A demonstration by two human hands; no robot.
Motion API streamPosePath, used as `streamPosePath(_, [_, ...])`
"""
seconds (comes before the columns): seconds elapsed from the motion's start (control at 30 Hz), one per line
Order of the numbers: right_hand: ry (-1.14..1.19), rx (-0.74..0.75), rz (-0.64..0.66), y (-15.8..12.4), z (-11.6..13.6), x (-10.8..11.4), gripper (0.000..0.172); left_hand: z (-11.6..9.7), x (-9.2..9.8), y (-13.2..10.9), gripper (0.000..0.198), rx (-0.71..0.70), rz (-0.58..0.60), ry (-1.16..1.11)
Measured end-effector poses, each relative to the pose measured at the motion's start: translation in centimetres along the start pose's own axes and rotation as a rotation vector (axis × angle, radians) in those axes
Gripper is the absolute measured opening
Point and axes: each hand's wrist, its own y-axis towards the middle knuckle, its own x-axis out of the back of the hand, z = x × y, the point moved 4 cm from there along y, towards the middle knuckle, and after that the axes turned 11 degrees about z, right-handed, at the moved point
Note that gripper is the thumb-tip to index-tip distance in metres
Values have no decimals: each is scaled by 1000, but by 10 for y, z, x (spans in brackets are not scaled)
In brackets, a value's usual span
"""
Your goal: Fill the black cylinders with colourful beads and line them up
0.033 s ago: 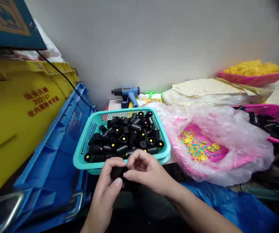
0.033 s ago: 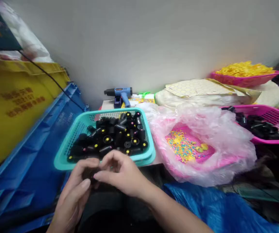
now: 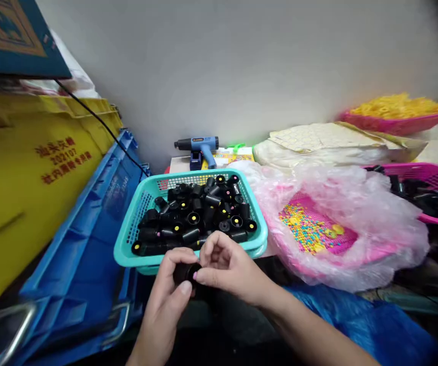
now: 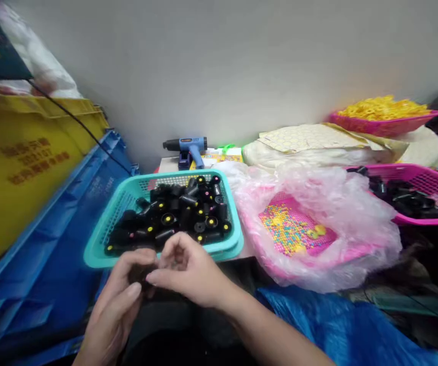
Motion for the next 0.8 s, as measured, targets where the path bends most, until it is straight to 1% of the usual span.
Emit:
streamPosePath(0.1, [60,-40,67,2,-5,1,49,-5,-5,3,21,-45,67,-7])
streamPosePath(0.17, [88,-42,100,3,-11,2,52,-4,-6,6,21,-42,112,-22])
streamPosePath(0.27, [98,26,96,5,-19,4,55,0,-6,9,21,-25,143,-12])
streamPosePath(0.33, [97,72,94,5,-22,4,55,4,-6,11,21,-18,140,-7])
streamPosePath(0.43, [93,99,65,3,-26,3,56,7,-9,13,22,4,74,-114])
streamPosePath(0.53, [114,76,29,1,-26,6,55,8,-15,14,27,58,18,-352])
streamPosePath(0.6, [141,52,63,-1,-25,8,53,6,-20,15,31,94,4,-476])
streamPosePath(0.67, [165,51,119,-2,-22,10,50,3,-23,16,33,112,-15,-544])
streamPosePath(0.8, [194,85,172,-5,-21,11,45,3,-27,19,28,172,-116,-579])
